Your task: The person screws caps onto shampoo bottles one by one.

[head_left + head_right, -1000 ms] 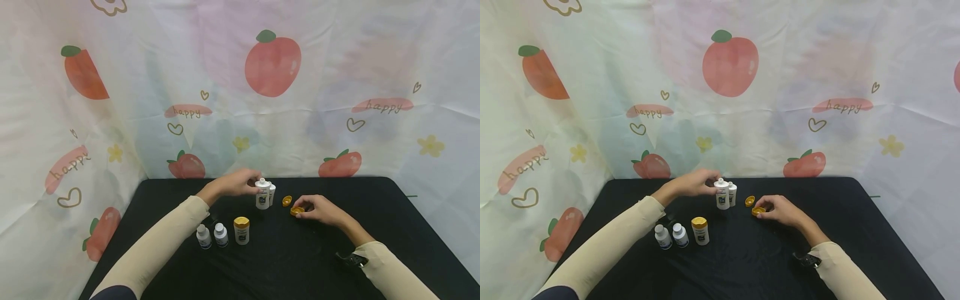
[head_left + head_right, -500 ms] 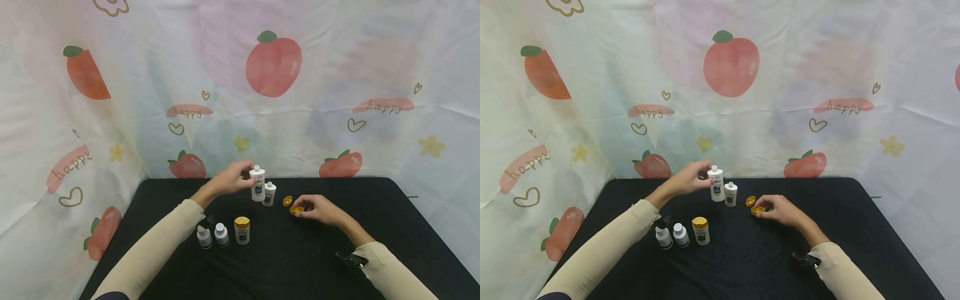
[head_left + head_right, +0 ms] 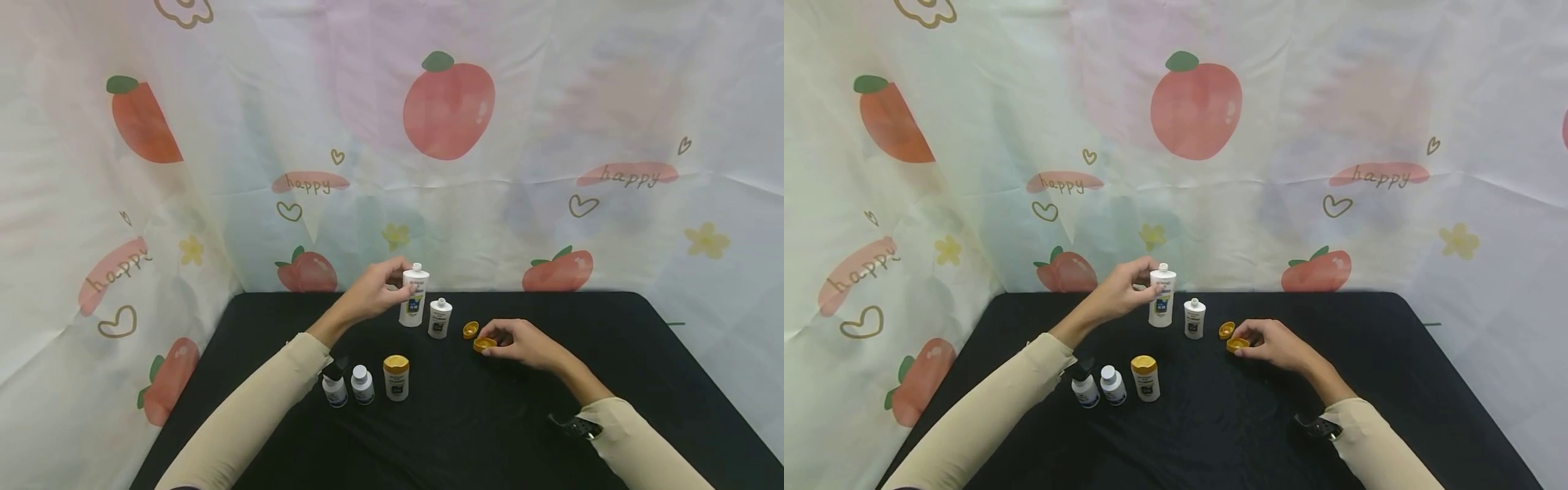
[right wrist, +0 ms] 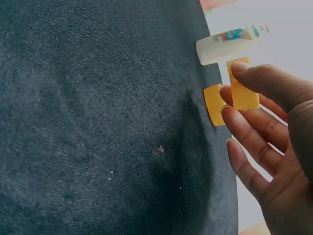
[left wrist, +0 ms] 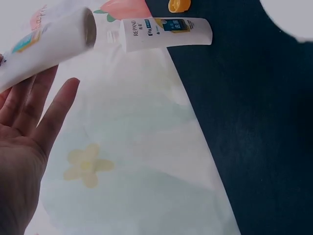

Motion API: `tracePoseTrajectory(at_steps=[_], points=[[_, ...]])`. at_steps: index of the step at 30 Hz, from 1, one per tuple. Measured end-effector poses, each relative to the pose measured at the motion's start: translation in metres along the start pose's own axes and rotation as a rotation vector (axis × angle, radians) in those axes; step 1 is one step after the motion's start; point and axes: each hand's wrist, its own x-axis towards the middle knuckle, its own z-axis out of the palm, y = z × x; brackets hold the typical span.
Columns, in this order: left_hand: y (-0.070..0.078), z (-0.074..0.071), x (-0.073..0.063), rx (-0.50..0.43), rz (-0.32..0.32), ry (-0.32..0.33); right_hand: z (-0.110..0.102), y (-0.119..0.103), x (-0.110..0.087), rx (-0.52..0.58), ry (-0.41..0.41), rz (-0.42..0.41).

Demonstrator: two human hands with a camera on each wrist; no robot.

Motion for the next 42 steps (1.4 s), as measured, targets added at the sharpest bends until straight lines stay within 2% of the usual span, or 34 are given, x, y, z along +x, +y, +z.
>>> tracePoseTrajectory(at_steps=[10, 17, 24, 33, 37, 42], points=[[-0.001, -0.001, -0.008, -0.091, -0.058, 0.065, -0.001, -0.007, 0.002, 0.008, 0.008, -0.035], [0.003, -0.001, -0.012, -0.161, -0.097, 0.052, -0.002, -0.013, 0.004, 0.001, 0.014, -0.05], [0.006, 0.0, -0.015, -0.23, -0.075, 0.065, -0.002, -0.017, 0.005, -0.014, 0.016, -0.053], [0.005, 0.005, -0.021, -0.229, -0.047, 0.103, 0.0, -0.021, 0.008, -0.023, 0.017, -0.058], [0.006, 0.007, -0.024, -0.22, -0.056, 0.1, -0.001, -0.023, 0.009, -0.021, 0.031, -0.061], [0.007, 0.009, -0.029, -0.268, -0.082, 0.108, -0.004, -0.028, 0.009, -0.011, 0.047, -0.055]])
